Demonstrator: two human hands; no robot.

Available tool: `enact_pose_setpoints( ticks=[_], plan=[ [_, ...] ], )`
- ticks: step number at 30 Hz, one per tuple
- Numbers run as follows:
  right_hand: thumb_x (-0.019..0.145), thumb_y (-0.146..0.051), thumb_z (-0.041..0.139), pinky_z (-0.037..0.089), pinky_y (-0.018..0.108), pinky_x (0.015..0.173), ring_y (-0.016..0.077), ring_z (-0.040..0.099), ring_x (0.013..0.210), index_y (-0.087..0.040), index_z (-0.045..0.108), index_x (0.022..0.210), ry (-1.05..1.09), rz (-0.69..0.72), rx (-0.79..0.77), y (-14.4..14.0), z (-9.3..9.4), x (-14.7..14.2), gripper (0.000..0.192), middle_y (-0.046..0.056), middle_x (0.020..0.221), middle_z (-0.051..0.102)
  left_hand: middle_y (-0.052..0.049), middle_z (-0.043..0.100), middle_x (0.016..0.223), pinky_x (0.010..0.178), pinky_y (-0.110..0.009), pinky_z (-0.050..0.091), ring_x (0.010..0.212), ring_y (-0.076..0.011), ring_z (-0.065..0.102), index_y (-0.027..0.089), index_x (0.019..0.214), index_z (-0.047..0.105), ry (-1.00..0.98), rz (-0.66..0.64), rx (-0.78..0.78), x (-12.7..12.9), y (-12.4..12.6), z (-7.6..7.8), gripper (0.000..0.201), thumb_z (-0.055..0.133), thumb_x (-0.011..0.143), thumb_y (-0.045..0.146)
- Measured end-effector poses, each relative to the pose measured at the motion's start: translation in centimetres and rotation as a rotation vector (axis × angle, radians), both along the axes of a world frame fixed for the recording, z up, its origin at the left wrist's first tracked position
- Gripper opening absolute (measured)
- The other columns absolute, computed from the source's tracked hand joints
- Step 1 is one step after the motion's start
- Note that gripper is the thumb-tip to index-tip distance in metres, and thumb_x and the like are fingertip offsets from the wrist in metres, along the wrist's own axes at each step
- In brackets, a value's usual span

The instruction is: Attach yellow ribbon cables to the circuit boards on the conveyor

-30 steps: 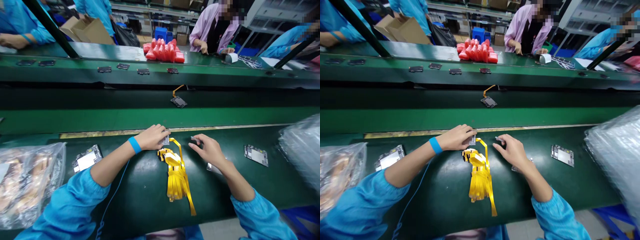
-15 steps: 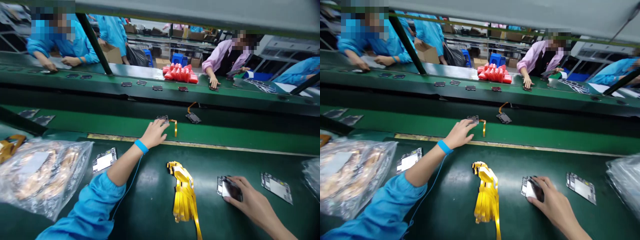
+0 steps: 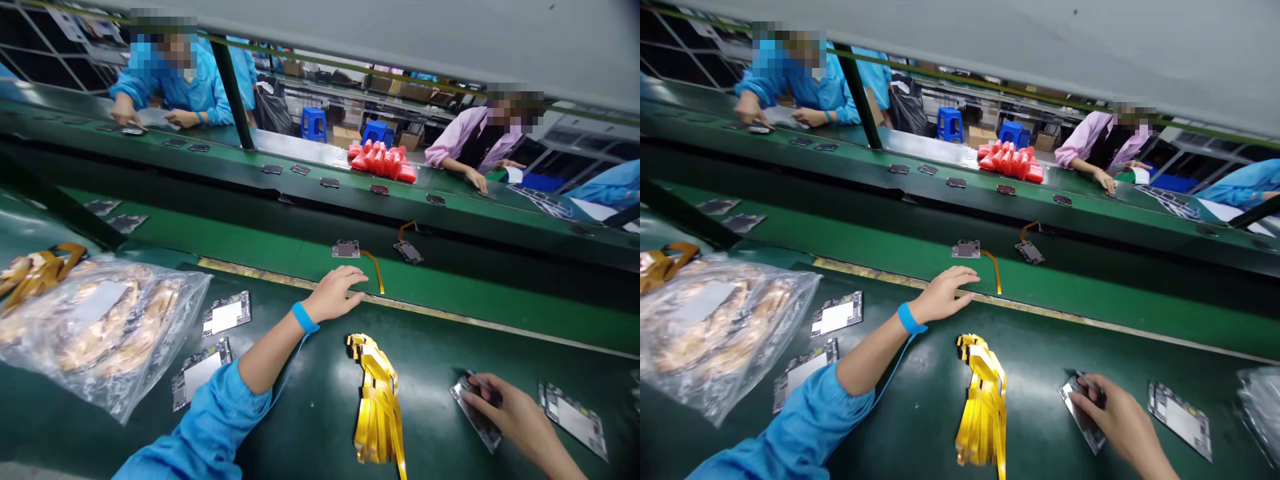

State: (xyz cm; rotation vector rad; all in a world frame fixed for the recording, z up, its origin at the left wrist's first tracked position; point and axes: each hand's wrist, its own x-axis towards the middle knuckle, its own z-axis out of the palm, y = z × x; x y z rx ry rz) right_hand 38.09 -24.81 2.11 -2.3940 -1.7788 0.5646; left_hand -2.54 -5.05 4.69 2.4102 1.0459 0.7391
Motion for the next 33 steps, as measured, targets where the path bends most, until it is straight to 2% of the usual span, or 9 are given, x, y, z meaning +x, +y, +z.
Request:
enact_pose_setpoints(
  ticks=[4,6,12,14,17,21,23,27,33],
  plan=[
    [0.072,-0.068,0.071,0.052,0.035,0.059,0.0326,0.077,0.082,-0.028,0.074,0.116,-0.116,0.087,0.023,-0.2,0.4,-0.3,0.06,0.01,0.122,0.077,-0.013,0.068,0.135,0.108,-0.048,0.053,0.127,-0.03,0.062,0.018,0.129,0.07,0.032,-0.028,-0.022,-0.2,-0.3,-0.1,0.034,0.063,0.097,0.027],
    [0.073,-0.066,0.07,0.052,0.036,0.06,0.0327,0.078,0.08,-0.027,0.073,0.119,-0.152,0.1,0.009,-0.7,0.3,-0.1,0.06,0.011,0.129,0.075,-0.013,0.068,0.135,0.106,-0.047,0.053,0.126,-0.0296,0.063,0.018,0.129,0.07,0.044,-0.034,-0.026,-0.3,-0.3,0.1,0.033,0.063,0.098,0.028],
    [0.071,-0.07,0.068,0.05,0.036,0.061,0.0353,0.076,0.082,-0.026,0.069,0.11,-0.102,-0.033,-0.087,0.0,0.8,-0.1,0.059,0.012,0.102,0.081,-0.012,0.069,0.134,0.105,-0.047,0.054,0.124,-0.0291,0.064,0.018,0.128,0.07,0.032,-0.067,-0.028,-0.3,-0.5,0.6,0.032,0.061,0.098,0.027],
    [0.072,-0.068,0.067,0.051,0.034,0.067,0.0328,0.075,0.087,-0.026,0.069,0.107,-0.013,-0.033,-0.032,1.0,1.6,-0.8,0.054,0.01,0.1,0.081,-0.012,0.07,0.133,0.106,-0.048,0.054,0.124,-0.0291,0.065,0.019,0.127,0.07,-0.001,-0.076,-0.019,-0.3,-0.5,0.7,0.031,0.06,0.098,0.026],
    [0.083,-0.064,0.062,0.047,0.033,0.068,0.026,0.069,0.079,-0.023,0.067,0.087,0.151,0.032,0.037,2.6,2.7,-2.5,0.042,0.006,0.083,0.076,-0.011,0.071,0.131,0.106,-0.049,0.054,0.124,-0.0293,0.065,0.02,0.125,0.071,-0.045,-0.091,-0.005,-0.4,-0.5,0.5,0.03,0.059,0.098,0.026],
    [0.081,-0.075,0.066,0.04,0.03,0.058,0.0172,0.052,0.06,-0.022,0.058,0.072,0.389,-0.024,0.228,5.0,3.6,-5.0,0.055,0.0,0.063,0.058,-0.011,0.072,0.129,0.103,-0.05,0.055,0.121,-0.0293,0.067,0.02,0.124,0.07,-0.07,-0.112,0.0,-0.4,-0.5,0.4,0.03,0.059,0.098,0.027],
    [0.078,-0.08,0.068,0.038,0.029,0.057,0.0159,0.048,0.059,-0.022,0.057,0.07,0.494,-0.08,0.316,6.3,3.9,-6.3,0.06,-0.001,0.061,0.055,-0.011,0.073,0.128,0.103,-0.048,0.055,0.12,-0.0285,0.067,0.02,0.123,0.071,-0.085,-0.123,-0.009,-0.2,-0.6,0.5,0.029,0.059,0.098,0.026],
    [0.072,-0.078,0.077,0.044,0.03,0.061,0.0178,0.054,0.066,-0.02,0.064,0.08,0.698,-0.152,0.48,8.9,3.9,-9.3,0.06,0.003,0.071,0.064,-0.01,0.074,0.125,0.104,-0.045,0.055,0.118,-0.0268,0.069,0.02,0.123,0.071,-0.095,-0.156,-0.053,0.4,-1.2,0.5,0.028,0.06,0.097,0.024],
    [0.074,-0.072,0.08,0.033,0.025,0.05,0.0123,0.042,0.056,-0.02,0.065,0.087,0.92,-0.176,0.433,10.9,3.4,-13.7,0.055,0.001,0.071,0.063,-0.011,0.072,0.13,0.106,-0.043,0.055,0.121,-0.0269,0.068,0.019,0.129,0.069,-0.17,-0.11,-0.134,1.1,-1.7,0.4,0.035,0.061,0.095,0.024]
  ],
)
